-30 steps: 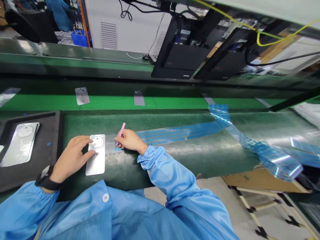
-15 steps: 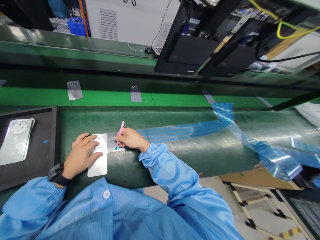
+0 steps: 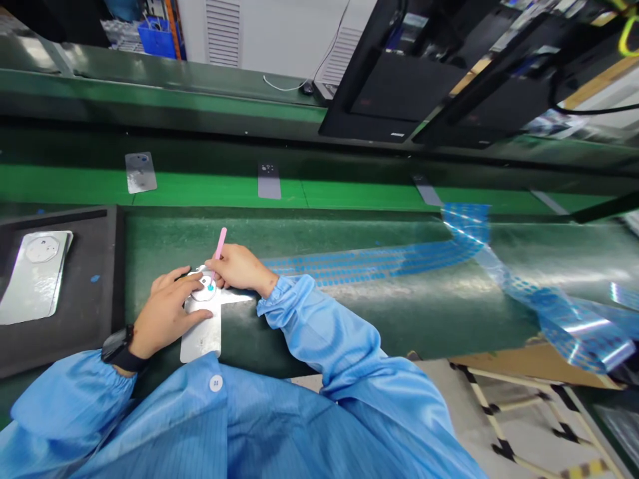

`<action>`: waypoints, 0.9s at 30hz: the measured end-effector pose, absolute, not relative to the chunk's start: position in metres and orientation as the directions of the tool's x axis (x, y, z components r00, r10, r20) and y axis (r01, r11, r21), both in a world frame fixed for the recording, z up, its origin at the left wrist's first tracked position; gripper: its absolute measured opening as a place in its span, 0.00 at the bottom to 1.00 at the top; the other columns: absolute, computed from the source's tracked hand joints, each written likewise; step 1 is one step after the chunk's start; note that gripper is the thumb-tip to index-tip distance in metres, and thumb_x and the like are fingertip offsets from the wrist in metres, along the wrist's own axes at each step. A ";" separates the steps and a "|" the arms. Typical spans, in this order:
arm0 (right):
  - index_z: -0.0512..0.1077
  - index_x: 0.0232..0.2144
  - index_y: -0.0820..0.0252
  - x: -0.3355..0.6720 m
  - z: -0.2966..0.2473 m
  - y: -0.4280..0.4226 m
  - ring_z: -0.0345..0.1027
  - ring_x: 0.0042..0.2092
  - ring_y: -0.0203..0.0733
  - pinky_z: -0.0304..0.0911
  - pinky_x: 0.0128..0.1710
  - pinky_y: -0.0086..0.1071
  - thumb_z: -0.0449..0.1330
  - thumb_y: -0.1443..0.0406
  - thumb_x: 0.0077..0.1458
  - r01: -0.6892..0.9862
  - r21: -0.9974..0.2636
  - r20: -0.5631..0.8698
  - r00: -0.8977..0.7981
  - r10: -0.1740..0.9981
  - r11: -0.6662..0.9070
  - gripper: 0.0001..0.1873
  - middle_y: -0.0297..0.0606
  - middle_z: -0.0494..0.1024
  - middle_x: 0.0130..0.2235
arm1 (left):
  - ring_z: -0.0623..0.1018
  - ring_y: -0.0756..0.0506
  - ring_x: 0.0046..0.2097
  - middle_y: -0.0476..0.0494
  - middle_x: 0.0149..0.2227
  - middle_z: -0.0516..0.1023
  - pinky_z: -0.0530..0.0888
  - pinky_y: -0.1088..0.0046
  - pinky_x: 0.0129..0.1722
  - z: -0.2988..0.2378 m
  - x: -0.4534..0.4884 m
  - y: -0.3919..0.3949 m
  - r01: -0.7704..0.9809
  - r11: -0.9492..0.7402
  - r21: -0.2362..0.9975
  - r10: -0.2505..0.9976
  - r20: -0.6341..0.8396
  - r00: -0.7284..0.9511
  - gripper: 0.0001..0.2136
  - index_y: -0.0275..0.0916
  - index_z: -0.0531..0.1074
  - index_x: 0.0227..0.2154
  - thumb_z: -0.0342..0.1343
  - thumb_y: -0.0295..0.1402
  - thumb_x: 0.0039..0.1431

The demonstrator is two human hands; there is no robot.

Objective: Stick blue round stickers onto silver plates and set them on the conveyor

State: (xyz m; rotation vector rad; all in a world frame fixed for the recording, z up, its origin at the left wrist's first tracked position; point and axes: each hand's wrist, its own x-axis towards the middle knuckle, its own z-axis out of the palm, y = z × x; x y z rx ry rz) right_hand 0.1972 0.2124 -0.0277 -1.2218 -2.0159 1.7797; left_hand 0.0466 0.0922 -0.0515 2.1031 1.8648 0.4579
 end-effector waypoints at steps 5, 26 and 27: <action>0.69 0.22 0.64 0.195 -0.039 0.218 0.68 0.19 0.31 0.62 0.17 0.20 0.56 0.70 0.59 0.490 -0.871 -0.397 -0.651 0.647 -0.042 0.12 0.33 0.74 0.20 | 0.69 0.32 0.58 0.41 0.53 0.76 0.65 0.50 0.54 -0.051 0.048 0.091 0.890 -0.130 0.437 0.991 0.074 0.108 0.16 0.40 0.69 0.32 0.69 0.38 0.44; 0.70 0.23 0.64 0.196 -0.041 0.215 0.70 0.20 0.33 0.62 0.18 0.22 0.56 0.68 0.59 0.519 -0.853 -0.353 -0.657 0.666 0.059 0.12 0.34 0.75 0.20 | 0.69 0.33 0.57 0.40 0.52 0.77 0.65 0.50 0.53 -0.054 0.047 0.090 0.900 -0.175 0.399 0.984 0.098 0.148 0.15 0.41 0.71 0.33 0.68 0.39 0.45; 0.70 0.24 0.64 0.196 -0.041 0.215 0.70 0.20 0.33 0.62 0.19 0.22 0.56 0.68 0.59 0.520 -0.851 -0.347 -0.657 0.669 0.070 0.12 0.34 0.76 0.20 | 0.69 0.33 0.57 0.40 0.52 0.77 0.65 0.50 0.53 -0.054 0.047 0.090 0.901 -0.188 0.391 0.982 0.108 0.157 0.15 0.41 0.72 0.34 0.67 0.40 0.46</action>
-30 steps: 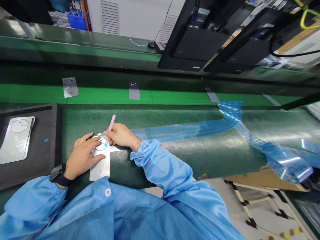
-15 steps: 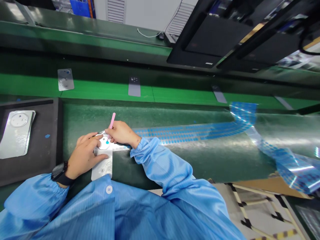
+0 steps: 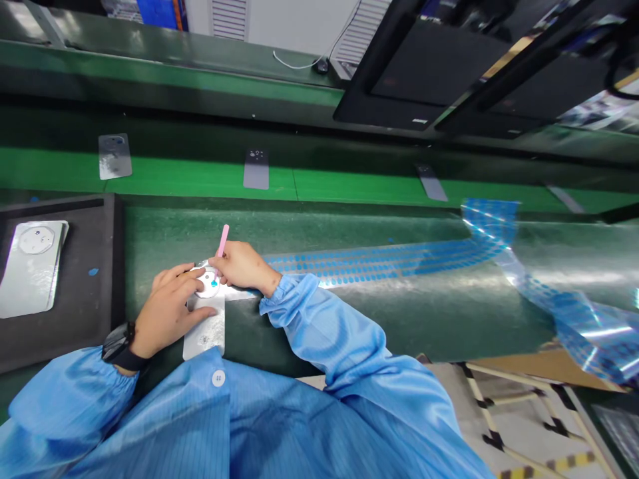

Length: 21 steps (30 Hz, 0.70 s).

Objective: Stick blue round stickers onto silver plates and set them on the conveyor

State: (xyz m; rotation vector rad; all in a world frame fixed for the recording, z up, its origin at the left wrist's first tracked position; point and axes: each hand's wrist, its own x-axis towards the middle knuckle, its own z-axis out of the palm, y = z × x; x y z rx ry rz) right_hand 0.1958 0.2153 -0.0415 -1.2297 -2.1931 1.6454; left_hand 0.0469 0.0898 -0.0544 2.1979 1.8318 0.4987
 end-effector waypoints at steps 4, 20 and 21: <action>0.70 0.24 0.64 0.196 -0.043 0.215 0.71 0.21 0.33 0.64 0.22 0.23 0.56 0.69 0.59 0.510 -0.854 -0.313 -0.661 0.682 0.101 0.11 0.34 0.76 0.21 | 0.69 0.33 0.57 0.41 0.51 0.77 0.66 0.51 0.52 -0.057 0.045 0.088 0.905 -0.242 0.350 0.968 0.156 0.198 0.15 0.43 0.75 0.39 0.65 0.41 0.49; 0.69 0.23 0.65 0.198 -0.045 0.219 0.68 0.19 0.33 0.63 0.17 0.22 0.57 0.69 0.59 0.385 -0.911 -0.377 -0.631 0.678 -0.148 0.12 0.35 0.74 0.19 | 0.66 0.31 0.57 0.39 0.53 0.74 0.65 0.48 0.52 -0.042 0.050 0.090 0.942 -0.198 0.270 0.980 0.019 0.200 0.15 0.45 0.76 0.44 0.59 0.40 0.54; 0.69 0.22 0.65 0.198 -0.046 0.221 0.68 0.19 0.32 0.63 0.16 0.22 0.57 0.69 0.59 0.349 -0.915 -0.388 -0.628 0.675 -0.201 0.13 0.34 0.73 0.19 | 0.66 0.31 0.57 0.39 0.54 0.74 0.65 0.49 0.52 -0.041 0.050 0.090 0.946 -0.196 0.260 0.980 0.012 0.200 0.15 0.45 0.75 0.45 0.59 0.40 0.54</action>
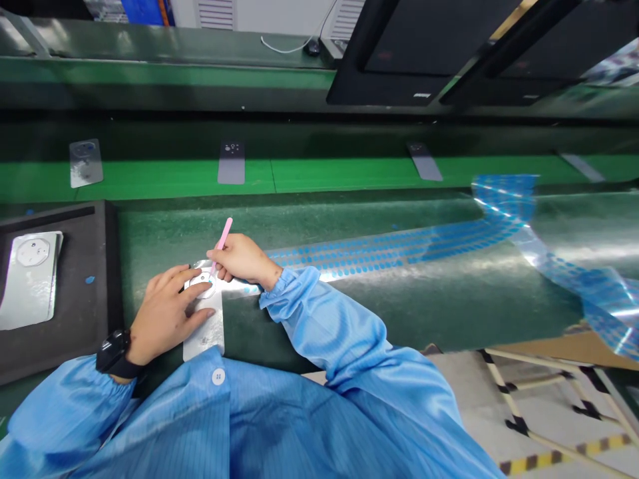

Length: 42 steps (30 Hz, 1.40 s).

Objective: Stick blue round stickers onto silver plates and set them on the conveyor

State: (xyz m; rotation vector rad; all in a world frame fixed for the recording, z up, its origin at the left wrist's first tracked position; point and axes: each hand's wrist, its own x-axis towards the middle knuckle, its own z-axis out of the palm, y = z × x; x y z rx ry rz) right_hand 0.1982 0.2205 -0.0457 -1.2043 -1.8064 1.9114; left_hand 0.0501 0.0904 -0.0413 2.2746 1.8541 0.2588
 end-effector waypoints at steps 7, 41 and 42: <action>0.68 0.22 0.67 0.198 -0.043 0.222 0.67 0.18 0.31 0.63 0.15 0.21 0.57 0.71 0.60 0.269 -0.913 -0.407 -0.625 0.665 -0.307 0.13 0.33 0.71 0.18 | 0.67 0.32 0.57 0.38 0.54 0.73 0.65 0.49 0.51 -0.034 0.052 0.093 0.961 -0.212 0.177 0.974 -0.040 0.222 0.15 0.46 0.75 0.45 0.59 0.41 0.55; 0.67 0.21 0.63 0.240 -0.025 0.239 0.65 0.17 0.31 0.61 0.15 0.21 0.65 0.59 0.48 -0.138 -0.875 -0.272 -0.653 0.707 -0.464 0.15 0.32 0.71 0.16 | 0.74 0.43 0.39 0.48 0.37 0.71 0.74 0.63 0.42 0.012 0.007 0.162 0.915 0.037 0.403 0.999 0.001 -0.041 0.10 0.44 0.67 0.35 0.57 0.30 0.48; 0.67 0.21 0.63 0.249 -0.024 0.239 0.65 0.17 0.31 0.61 0.15 0.21 0.67 0.57 0.46 -0.150 -0.879 -0.262 -0.640 0.722 -0.452 0.17 0.32 0.71 0.16 | 0.74 0.42 0.40 0.48 0.37 0.71 0.73 0.62 0.43 0.025 -0.008 0.180 0.921 0.047 0.386 0.998 0.023 -0.061 0.09 0.44 0.67 0.35 0.57 0.32 0.48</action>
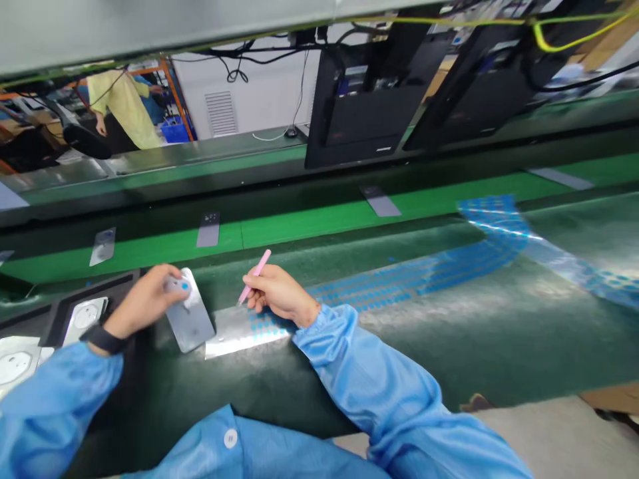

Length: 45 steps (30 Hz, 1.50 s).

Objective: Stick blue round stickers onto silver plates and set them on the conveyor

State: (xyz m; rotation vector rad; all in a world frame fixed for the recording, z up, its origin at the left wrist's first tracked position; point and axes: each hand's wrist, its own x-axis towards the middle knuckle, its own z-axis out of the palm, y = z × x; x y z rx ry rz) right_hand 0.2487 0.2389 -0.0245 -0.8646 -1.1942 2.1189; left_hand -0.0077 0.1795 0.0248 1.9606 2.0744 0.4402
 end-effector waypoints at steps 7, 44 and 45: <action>0.65 0.23 0.61 0.282 -0.035 0.234 0.64 0.17 0.31 0.59 0.15 0.22 0.70 0.49 0.37 -0.148 -0.881 -0.311 -0.535 0.786 -0.449 0.24 0.32 0.71 0.17 | 0.69 0.30 0.55 0.34 0.48 0.70 0.68 0.51 0.51 0.084 -0.059 0.288 0.930 0.353 0.105 0.918 0.154 -0.366 0.10 0.35 0.69 0.39 0.53 0.33 0.55; 0.68 0.20 0.65 0.244 -0.039 0.252 0.69 0.19 0.31 0.67 0.19 0.21 0.56 0.75 0.59 0.347 -0.916 -0.354 -0.464 0.812 -0.201 0.15 0.34 0.74 0.18 | 0.78 0.45 0.28 0.50 0.28 0.79 0.72 0.70 0.30 -0.026 0.063 0.087 0.542 0.394 0.742 0.914 -0.256 -0.315 0.12 0.44 0.62 0.37 0.47 0.41 0.51; 0.68 0.20 0.65 0.243 -0.040 0.253 0.69 0.19 0.32 0.67 0.19 0.21 0.56 0.76 0.59 0.340 -0.916 -0.360 -0.460 0.812 -0.214 0.15 0.35 0.74 0.18 | 0.79 0.44 0.29 0.51 0.27 0.79 0.72 0.69 0.32 -0.025 0.061 0.085 0.565 0.384 0.730 0.922 -0.267 -0.282 0.11 0.44 0.61 0.38 0.47 0.40 0.52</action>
